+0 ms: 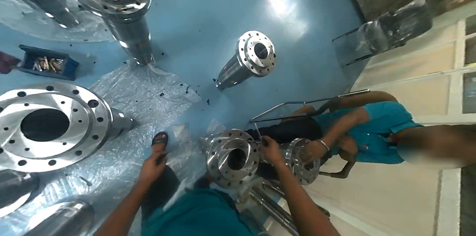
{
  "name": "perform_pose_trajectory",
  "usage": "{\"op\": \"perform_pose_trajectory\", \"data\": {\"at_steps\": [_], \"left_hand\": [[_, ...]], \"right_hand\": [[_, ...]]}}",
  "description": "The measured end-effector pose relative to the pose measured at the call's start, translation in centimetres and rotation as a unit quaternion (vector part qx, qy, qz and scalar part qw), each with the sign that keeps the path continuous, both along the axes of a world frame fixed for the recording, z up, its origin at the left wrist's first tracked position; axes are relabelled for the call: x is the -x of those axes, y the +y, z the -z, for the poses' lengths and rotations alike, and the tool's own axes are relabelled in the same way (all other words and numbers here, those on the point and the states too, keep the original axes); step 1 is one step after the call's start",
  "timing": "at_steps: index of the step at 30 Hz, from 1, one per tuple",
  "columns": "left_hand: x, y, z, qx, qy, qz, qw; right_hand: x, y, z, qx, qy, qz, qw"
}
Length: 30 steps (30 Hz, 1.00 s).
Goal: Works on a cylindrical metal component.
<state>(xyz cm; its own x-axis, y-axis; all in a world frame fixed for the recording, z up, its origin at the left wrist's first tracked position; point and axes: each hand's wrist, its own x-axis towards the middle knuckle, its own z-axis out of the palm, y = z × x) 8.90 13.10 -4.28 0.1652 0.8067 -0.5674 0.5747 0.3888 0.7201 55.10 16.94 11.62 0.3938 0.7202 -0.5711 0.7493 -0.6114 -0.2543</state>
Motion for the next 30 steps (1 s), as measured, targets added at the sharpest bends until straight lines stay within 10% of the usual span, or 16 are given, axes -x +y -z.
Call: {"op": "perform_pose_trajectory", "data": {"at_steps": [18,30], "left_hand": [[-2.9,2.7,-2.5,0.038,-0.026,0.005,0.999],[-23.9,9.3,-12.2,-0.077,-0.255,0.286,0.92]], "right_hand": [[-0.4,-0.4,0.1,-0.015,0.055,0.114,0.992],[4.2,-1.4,-7.1,-0.082,0.257,0.297,0.916]]}}
